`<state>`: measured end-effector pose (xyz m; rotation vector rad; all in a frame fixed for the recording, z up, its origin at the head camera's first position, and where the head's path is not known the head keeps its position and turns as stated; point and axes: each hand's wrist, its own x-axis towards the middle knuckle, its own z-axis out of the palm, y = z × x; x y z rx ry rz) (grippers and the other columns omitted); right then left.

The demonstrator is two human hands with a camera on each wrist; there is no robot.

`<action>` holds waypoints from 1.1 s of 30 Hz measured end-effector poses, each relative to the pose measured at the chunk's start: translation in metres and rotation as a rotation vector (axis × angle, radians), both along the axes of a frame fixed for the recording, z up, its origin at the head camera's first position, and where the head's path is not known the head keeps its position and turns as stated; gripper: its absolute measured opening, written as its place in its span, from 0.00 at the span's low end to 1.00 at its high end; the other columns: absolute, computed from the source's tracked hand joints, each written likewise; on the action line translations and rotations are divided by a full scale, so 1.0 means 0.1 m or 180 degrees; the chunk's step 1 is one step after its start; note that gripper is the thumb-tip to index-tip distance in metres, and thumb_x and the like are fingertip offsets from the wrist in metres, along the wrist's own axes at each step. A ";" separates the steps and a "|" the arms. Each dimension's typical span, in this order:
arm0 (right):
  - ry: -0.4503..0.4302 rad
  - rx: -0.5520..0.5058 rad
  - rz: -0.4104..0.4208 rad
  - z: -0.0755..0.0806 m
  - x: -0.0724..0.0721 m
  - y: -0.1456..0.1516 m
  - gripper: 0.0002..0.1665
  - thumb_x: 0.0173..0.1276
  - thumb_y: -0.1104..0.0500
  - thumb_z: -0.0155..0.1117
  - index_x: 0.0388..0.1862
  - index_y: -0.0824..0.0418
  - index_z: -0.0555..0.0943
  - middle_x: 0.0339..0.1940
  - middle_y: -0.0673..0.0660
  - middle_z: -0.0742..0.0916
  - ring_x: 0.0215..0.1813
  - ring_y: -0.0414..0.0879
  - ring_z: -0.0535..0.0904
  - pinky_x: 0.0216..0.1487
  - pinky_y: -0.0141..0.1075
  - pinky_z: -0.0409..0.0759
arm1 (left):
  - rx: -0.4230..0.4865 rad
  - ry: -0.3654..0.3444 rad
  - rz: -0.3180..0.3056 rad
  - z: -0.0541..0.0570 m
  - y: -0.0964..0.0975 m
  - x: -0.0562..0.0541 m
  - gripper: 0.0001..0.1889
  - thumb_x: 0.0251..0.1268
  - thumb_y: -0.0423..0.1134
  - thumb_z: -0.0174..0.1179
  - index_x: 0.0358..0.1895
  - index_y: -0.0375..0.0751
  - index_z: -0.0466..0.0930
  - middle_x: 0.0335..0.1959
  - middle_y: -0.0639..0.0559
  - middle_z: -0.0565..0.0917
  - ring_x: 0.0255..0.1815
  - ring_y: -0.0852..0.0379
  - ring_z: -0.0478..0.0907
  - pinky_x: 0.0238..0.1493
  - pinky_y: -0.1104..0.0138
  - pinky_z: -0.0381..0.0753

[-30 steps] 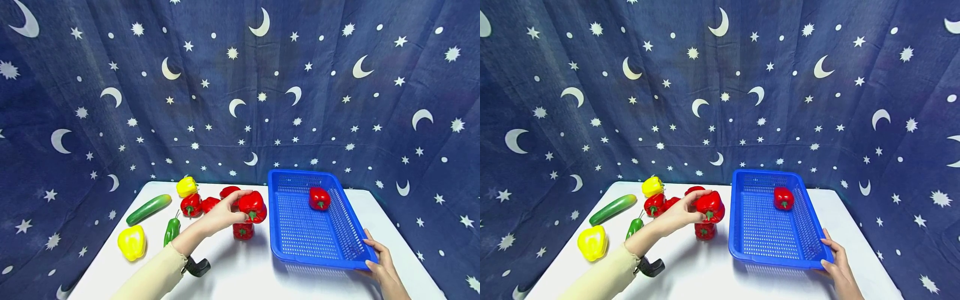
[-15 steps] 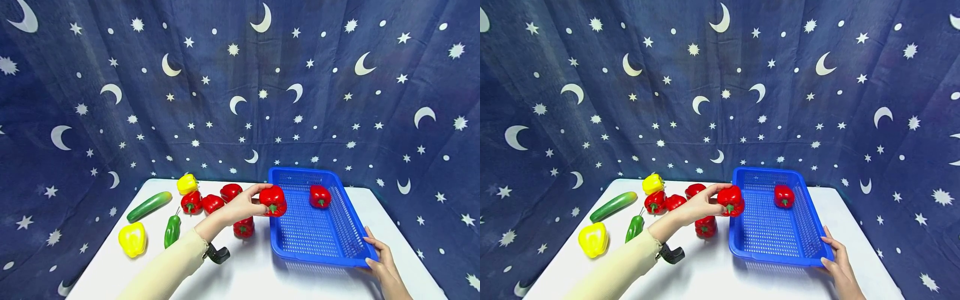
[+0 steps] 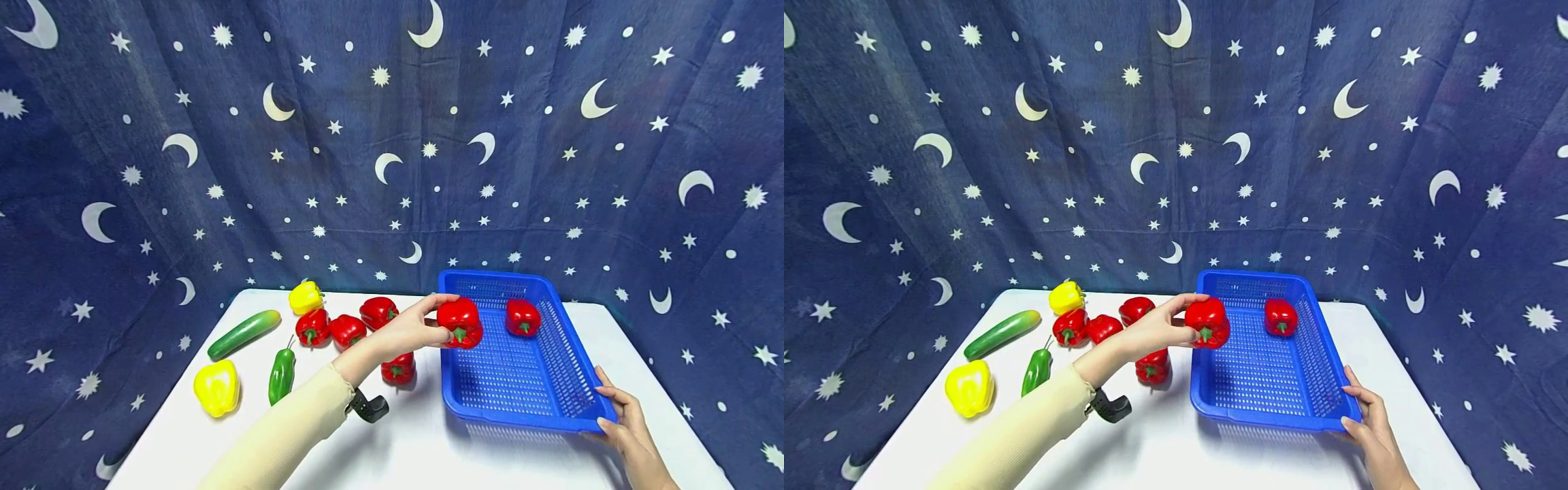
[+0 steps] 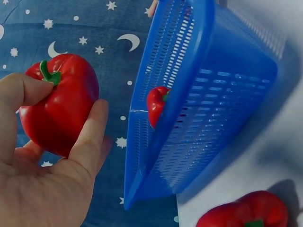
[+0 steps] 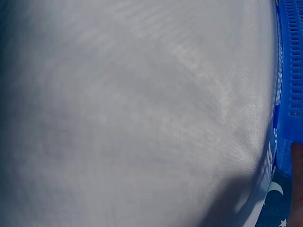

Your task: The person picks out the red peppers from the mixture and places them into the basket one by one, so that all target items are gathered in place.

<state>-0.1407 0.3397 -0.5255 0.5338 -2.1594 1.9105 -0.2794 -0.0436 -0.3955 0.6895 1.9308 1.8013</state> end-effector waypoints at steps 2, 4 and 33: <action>-0.0029 -0.0038 0.0019 0.00 0.00 0.01 0.30 0.74 0.78 0.37 0.71 0.60 0.57 0.86 0.45 0.50 0.71 0.23 0.64 0.50 0.28 0.82 | -0.0006 -0.0028 0.0030 0.04 0.05 -0.02 0.35 0.61 0.30 0.63 0.73 0.53 0.68 0.61 0.47 0.76 0.53 0.51 0.84 0.50 0.57 0.86; -0.0053 -0.0038 0.0023 -0.01 0.00 0.02 0.30 0.74 0.77 0.37 0.71 0.59 0.57 0.86 0.45 0.49 0.70 0.23 0.64 0.50 0.29 0.82 | -0.0008 -0.0068 0.0080 0.07 0.11 -0.05 0.35 0.61 0.30 0.64 0.73 0.53 0.68 0.61 0.48 0.75 0.52 0.50 0.84 0.49 0.57 0.87; -0.0246 0.0068 -0.0148 0.01 0.01 0.00 0.27 0.76 0.74 0.38 0.71 0.59 0.55 0.86 0.47 0.47 0.68 0.22 0.64 0.49 0.30 0.82 | 0.0081 -0.0117 0.0297 0.23 1.01 -0.46 0.35 0.62 0.23 0.61 0.73 0.44 0.68 0.59 0.48 0.73 0.45 0.52 0.83 0.51 0.52 0.86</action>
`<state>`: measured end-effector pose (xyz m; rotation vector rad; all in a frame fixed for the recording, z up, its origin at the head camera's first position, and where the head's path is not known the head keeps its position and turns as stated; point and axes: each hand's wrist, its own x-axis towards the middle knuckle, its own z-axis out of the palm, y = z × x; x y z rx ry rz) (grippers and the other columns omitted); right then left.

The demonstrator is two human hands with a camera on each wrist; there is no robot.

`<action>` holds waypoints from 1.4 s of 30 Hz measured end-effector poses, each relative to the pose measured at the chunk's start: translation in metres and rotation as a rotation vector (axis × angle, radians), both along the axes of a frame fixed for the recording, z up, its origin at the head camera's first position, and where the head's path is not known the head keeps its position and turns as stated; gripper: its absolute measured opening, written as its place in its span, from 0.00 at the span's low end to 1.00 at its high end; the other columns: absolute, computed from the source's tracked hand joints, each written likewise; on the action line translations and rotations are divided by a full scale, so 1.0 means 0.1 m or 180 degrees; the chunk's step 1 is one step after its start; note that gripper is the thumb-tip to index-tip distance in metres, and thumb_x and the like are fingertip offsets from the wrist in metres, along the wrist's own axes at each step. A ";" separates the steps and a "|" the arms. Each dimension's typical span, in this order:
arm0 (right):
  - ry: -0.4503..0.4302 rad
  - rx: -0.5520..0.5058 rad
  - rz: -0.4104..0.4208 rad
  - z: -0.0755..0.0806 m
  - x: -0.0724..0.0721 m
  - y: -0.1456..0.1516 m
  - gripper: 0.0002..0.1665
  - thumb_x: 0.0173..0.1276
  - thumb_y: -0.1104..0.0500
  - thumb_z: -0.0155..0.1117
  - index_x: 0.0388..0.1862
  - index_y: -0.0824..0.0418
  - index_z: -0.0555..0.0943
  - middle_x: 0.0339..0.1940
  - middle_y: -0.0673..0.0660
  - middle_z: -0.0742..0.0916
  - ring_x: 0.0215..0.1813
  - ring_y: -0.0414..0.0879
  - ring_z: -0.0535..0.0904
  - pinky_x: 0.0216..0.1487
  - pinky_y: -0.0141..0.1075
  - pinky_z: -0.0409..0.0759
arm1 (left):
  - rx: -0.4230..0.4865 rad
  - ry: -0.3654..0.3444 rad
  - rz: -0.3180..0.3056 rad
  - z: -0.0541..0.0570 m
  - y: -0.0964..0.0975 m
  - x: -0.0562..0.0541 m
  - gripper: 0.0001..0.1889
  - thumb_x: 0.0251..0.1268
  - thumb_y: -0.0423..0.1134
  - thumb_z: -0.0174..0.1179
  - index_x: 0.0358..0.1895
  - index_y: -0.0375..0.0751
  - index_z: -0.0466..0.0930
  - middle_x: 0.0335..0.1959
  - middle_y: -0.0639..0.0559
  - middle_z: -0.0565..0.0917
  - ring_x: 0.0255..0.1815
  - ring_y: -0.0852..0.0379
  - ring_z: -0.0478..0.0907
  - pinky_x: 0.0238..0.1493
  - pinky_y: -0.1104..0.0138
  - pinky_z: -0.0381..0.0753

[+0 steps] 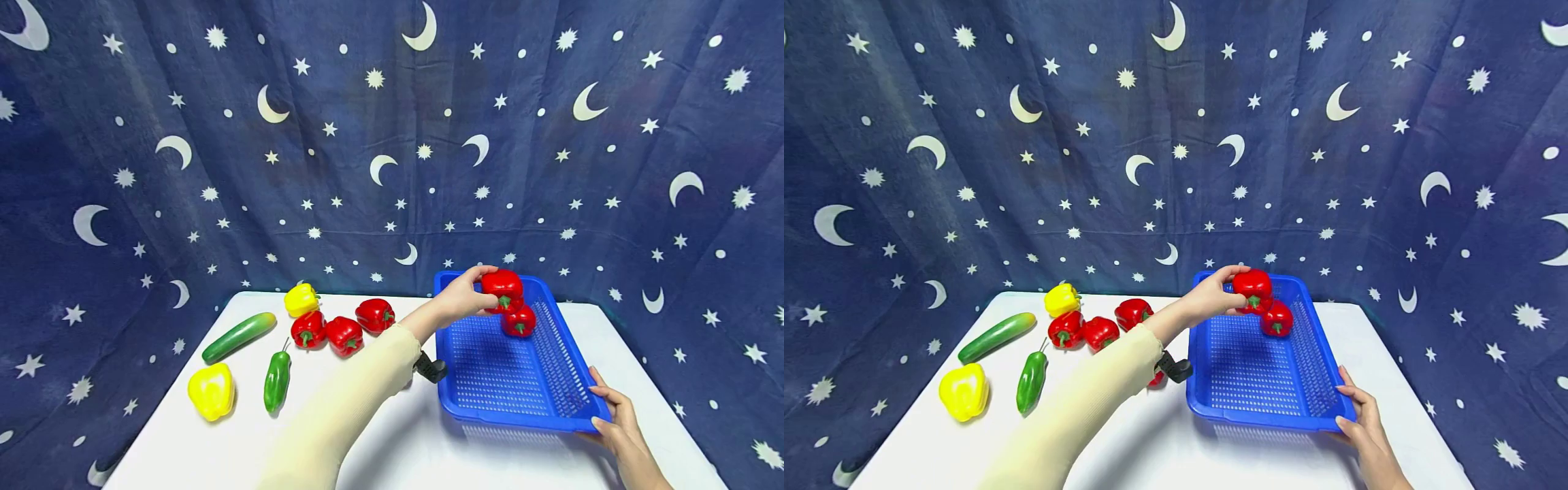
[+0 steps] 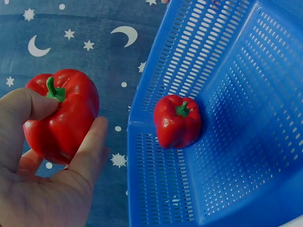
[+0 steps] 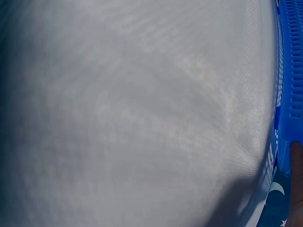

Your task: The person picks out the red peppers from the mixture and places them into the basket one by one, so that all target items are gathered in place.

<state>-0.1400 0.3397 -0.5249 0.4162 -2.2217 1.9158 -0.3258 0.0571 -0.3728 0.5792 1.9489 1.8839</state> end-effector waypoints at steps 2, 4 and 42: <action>0.0041 -0.0011 0.0031 -0.01 -0.01 -0.01 0.27 0.76 0.74 0.38 0.71 0.59 0.55 0.86 0.46 0.47 0.69 0.22 0.63 0.50 0.29 0.81 | -0.0024 -0.0015 0.0001 0.00 0.02 -0.03 0.35 0.63 0.23 0.61 0.74 0.44 0.67 0.58 0.48 0.73 0.46 0.52 0.82 0.49 0.54 0.87; 0.0062 -0.0025 0.0039 -0.01 -0.01 -0.01 0.27 0.76 0.75 0.37 0.70 0.59 0.55 0.86 0.46 0.48 0.69 0.22 0.63 0.50 0.29 0.81 | -0.0006 -0.0064 0.0014 -0.01 0.05 -0.06 0.35 0.63 0.23 0.61 0.74 0.43 0.67 0.56 0.48 0.73 0.46 0.52 0.82 0.49 0.53 0.86; 0.0079 -0.0054 0.0069 -0.01 0.00 0.00 0.29 0.75 0.76 0.36 0.71 0.62 0.54 0.86 0.47 0.47 0.72 0.22 0.60 0.53 0.25 0.78 | -0.1067 -0.0415 0.1137 -0.49 0.60 -0.32 0.37 0.57 0.17 0.63 0.71 0.47 0.73 0.63 0.42 0.76 0.51 0.43 0.79 0.46 0.49 0.87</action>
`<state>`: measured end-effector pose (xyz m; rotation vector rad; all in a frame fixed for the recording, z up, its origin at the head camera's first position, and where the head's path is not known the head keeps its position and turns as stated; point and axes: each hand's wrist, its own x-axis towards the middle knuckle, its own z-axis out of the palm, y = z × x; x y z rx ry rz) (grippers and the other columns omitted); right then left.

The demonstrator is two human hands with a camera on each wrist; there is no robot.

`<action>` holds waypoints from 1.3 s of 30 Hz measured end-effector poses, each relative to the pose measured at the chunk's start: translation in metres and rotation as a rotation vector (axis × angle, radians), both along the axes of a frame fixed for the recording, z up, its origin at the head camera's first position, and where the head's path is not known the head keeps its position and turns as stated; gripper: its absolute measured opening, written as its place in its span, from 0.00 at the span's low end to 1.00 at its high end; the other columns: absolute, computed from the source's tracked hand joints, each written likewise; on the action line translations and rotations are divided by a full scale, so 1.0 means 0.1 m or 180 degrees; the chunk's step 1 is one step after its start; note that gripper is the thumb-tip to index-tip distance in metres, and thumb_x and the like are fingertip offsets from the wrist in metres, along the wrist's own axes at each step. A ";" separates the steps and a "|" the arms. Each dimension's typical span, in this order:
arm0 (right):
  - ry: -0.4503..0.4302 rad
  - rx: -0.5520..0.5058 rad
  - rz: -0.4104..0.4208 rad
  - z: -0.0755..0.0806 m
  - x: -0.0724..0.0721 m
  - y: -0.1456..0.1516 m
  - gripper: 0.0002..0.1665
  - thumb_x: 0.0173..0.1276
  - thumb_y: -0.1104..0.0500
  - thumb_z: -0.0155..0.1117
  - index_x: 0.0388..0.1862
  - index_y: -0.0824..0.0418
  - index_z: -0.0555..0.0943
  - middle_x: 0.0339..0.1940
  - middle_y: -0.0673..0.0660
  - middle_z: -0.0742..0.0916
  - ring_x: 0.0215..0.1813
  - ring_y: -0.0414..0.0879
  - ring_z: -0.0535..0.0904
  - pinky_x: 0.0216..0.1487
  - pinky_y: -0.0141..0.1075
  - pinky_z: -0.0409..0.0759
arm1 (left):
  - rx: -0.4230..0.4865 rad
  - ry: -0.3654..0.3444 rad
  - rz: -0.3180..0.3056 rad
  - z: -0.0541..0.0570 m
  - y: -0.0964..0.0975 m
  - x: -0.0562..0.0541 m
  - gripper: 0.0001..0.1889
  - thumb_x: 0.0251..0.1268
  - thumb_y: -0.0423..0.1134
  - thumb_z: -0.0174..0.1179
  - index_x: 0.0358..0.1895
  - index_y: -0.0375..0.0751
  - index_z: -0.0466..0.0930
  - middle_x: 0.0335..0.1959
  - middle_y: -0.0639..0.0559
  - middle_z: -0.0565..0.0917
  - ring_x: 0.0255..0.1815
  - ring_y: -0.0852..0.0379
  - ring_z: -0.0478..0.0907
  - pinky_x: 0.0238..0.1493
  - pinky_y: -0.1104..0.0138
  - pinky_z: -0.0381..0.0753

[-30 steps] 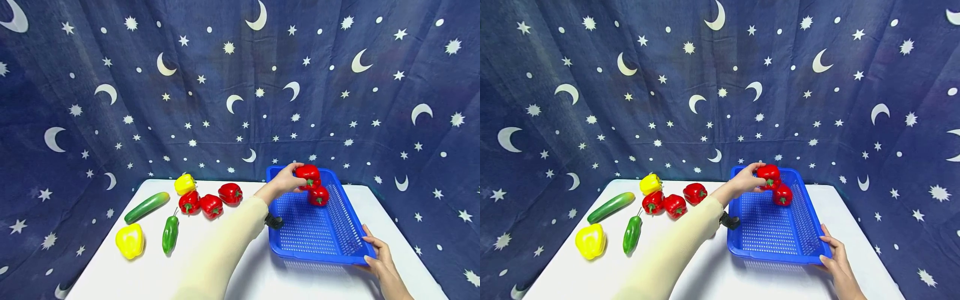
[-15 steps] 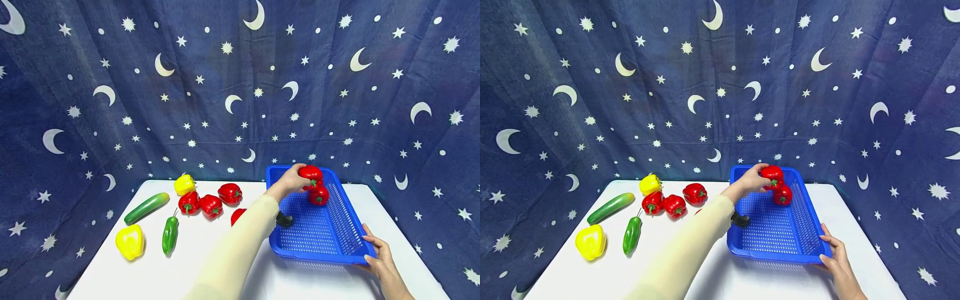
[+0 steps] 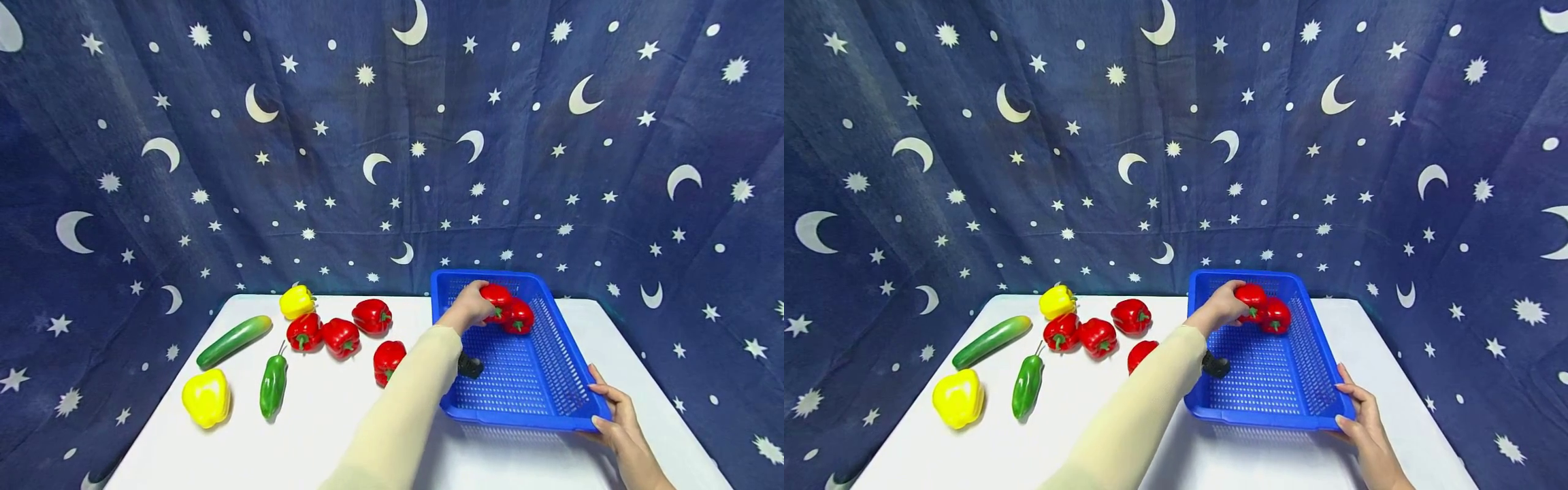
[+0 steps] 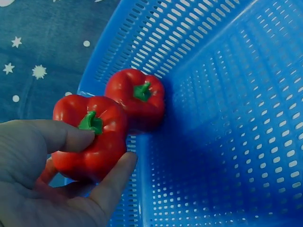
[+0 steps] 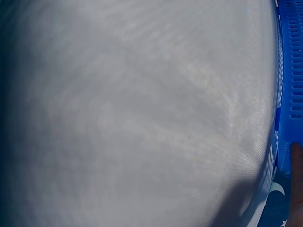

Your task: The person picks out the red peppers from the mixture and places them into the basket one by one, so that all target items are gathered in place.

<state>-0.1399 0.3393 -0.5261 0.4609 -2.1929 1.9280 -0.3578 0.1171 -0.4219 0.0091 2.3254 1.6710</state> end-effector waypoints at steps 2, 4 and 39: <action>-0.0050 0.0036 -0.0040 0.00 0.01 0.00 0.29 0.75 0.75 0.37 0.72 0.60 0.54 0.86 0.47 0.47 0.71 0.21 0.60 0.53 0.26 0.79 | -0.0071 0.0003 -0.0001 -0.01 0.00 0.00 0.37 0.56 0.18 0.63 0.71 0.47 0.73 0.62 0.42 0.76 0.50 0.43 0.79 0.45 0.49 0.87; -0.0090 0.0075 -0.0077 0.01 0.02 -0.01 0.29 0.76 0.75 0.38 0.72 0.59 0.54 0.86 0.46 0.47 0.71 0.21 0.59 0.52 0.26 0.79 | -0.0183 0.0018 0.0014 -0.02 0.00 0.01 0.37 0.55 0.18 0.62 0.70 0.48 0.74 0.60 0.43 0.77 0.48 0.45 0.79 0.45 0.50 0.88; -0.0052 0.0155 -0.0138 0.03 0.02 -0.03 0.27 0.76 0.74 0.38 0.71 0.64 0.53 0.86 0.48 0.48 0.71 0.23 0.60 0.52 0.27 0.79 | -0.0584 -0.0168 0.0152 -0.25 -0.06 -0.04 0.29 0.64 0.22 0.63 0.68 0.41 0.72 0.61 0.38 0.77 0.54 0.40 0.78 0.48 0.50 0.86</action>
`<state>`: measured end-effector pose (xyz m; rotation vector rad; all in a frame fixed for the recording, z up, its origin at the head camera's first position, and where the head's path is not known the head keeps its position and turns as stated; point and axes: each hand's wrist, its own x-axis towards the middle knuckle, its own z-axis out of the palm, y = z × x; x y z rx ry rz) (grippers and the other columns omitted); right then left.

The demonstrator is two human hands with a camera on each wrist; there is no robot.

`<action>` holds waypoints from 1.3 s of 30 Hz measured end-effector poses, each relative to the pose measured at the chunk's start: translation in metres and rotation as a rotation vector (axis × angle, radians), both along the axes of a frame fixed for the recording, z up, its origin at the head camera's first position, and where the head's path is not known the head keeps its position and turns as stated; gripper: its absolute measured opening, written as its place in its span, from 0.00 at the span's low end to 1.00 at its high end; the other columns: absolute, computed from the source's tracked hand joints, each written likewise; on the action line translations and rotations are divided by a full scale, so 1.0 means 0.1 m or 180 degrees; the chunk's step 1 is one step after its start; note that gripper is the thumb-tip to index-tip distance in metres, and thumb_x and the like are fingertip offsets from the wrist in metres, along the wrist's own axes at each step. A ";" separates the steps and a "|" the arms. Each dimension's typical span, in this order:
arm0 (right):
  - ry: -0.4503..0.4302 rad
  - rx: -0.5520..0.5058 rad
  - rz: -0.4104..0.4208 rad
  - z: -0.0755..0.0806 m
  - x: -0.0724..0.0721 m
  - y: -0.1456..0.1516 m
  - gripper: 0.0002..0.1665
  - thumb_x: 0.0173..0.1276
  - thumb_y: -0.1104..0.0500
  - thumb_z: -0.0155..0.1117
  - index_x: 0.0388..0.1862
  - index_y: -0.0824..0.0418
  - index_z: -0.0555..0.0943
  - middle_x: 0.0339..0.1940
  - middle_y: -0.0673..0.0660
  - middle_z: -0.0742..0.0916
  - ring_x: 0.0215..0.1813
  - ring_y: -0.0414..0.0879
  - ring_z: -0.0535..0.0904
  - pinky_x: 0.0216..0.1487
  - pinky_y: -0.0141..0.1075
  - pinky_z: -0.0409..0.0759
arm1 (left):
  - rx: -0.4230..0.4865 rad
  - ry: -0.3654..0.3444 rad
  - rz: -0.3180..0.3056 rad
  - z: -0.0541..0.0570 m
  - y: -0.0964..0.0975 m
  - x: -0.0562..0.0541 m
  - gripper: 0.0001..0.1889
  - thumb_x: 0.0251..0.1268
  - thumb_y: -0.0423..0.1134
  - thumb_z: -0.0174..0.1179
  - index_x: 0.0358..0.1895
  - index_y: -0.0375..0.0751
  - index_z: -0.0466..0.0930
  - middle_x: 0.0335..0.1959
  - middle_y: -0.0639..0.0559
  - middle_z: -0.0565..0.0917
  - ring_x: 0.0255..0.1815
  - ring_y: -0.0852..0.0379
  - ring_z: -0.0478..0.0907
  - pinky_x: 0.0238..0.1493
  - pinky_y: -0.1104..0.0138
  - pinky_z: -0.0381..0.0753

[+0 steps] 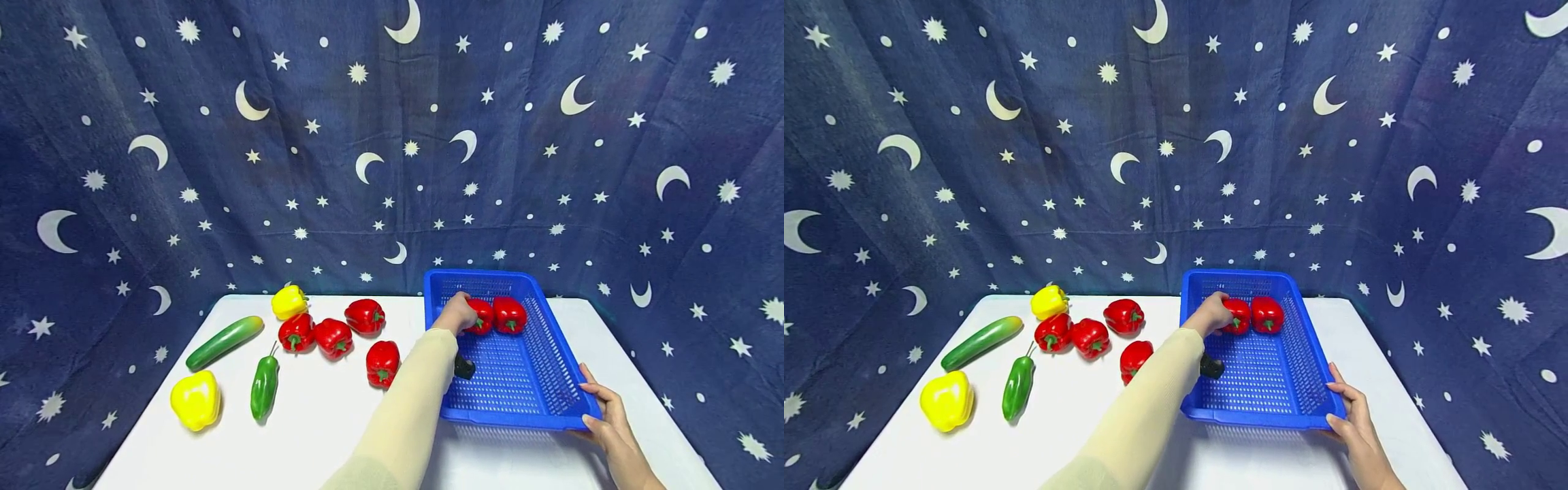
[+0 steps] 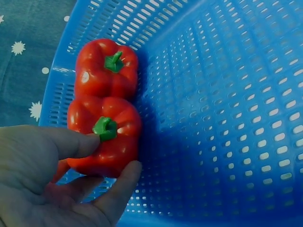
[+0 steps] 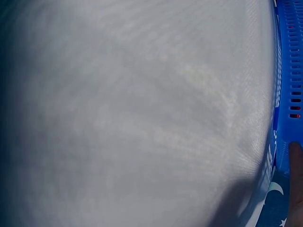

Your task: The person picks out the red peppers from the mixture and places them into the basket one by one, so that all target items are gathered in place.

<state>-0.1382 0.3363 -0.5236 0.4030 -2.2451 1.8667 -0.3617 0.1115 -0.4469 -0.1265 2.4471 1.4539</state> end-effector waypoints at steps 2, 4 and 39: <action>0.0012 -0.0003 -0.0008 0.00 0.00 0.00 0.27 0.76 0.74 0.38 0.71 0.66 0.53 0.86 0.48 0.48 0.71 0.23 0.61 0.52 0.28 0.80 | -0.0047 0.0018 -0.0007 0.00 -0.01 -0.01 0.30 0.63 0.22 0.64 0.68 0.41 0.73 0.60 0.38 0.78 0.53 0.41 0.78 0.48 0.51 0.87; 0.0032 -0.0033 -0.0007 0.00 0.01 -0.01 0.26 0.76 0.74 0.38 0.71 0.67 0.53 0.86 0.48 0.48 0.70 0.23 0.62 0.51 0.28 0.80 | -0.0069 0.0025 -0.0023 -0.01 -0.01 -0.01 0.30 0.62 0.22 0.64 0.68 0.42 0.73 0.60 0.39 0.78 0.52 0.42 0.78 0.48 0.52 0.87; -0.0001 0.0068 -0.0055 0.00 0.00 -0.01 0.25 0.78 0.72 0.38 0.71 0.62 0.54 0.86 0.47 0.47 0.69 0.21 0.61 0.52 0.26 0.79 | 0.0180 0.0535 -0.0517 0.32 -0.20 0.07 0.33 0.72 0.39 0.60 0.77 0.37 0.62 0.75 0.40 0.69 0.76 0.45 0.65 0.74 0.55 0.66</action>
